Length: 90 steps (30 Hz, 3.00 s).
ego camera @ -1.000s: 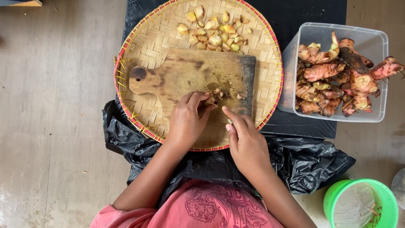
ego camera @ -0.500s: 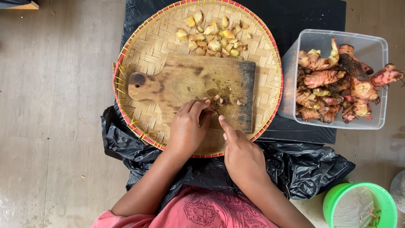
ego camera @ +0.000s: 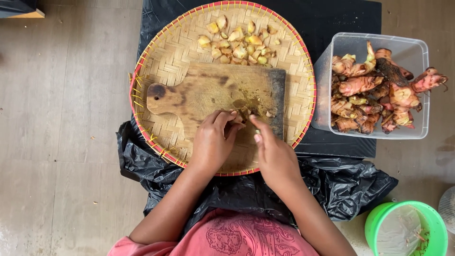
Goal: Slicing and scraping galangal roots on a wooden cutting board using a knife
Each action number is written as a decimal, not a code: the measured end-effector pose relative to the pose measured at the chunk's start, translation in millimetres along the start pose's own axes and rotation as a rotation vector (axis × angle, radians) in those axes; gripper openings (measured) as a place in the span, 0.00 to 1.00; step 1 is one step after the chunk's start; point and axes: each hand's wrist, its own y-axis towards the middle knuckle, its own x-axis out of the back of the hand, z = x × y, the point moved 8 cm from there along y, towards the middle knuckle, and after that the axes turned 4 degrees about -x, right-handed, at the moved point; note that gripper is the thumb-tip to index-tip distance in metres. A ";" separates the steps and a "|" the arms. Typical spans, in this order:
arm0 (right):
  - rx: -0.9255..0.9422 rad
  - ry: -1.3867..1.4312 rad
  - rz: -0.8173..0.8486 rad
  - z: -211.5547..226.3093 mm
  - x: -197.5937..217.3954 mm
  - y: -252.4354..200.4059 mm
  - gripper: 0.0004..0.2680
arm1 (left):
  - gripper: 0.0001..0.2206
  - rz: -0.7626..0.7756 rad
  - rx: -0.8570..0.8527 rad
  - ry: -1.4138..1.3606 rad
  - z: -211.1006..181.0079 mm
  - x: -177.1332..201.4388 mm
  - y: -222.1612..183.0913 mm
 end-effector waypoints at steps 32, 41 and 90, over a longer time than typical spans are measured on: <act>0.310 -0.180 -0.382 -21.2 15.4 13.7 0.12 | 0.25 0.016 0.074 0.108 2.0 38.4 8.1; 0.389 -0.156 -0.285 11.4 12.5 52.3 0.12 | 0.23 0.005 0.084 0.063 14.7 35.2 6.6; 0.447 -0.203 -0.213 -8.9 -10.2 69.2 0.06 | 0.21 -0.050 -0.011 0.115 3.6 37.4 7.8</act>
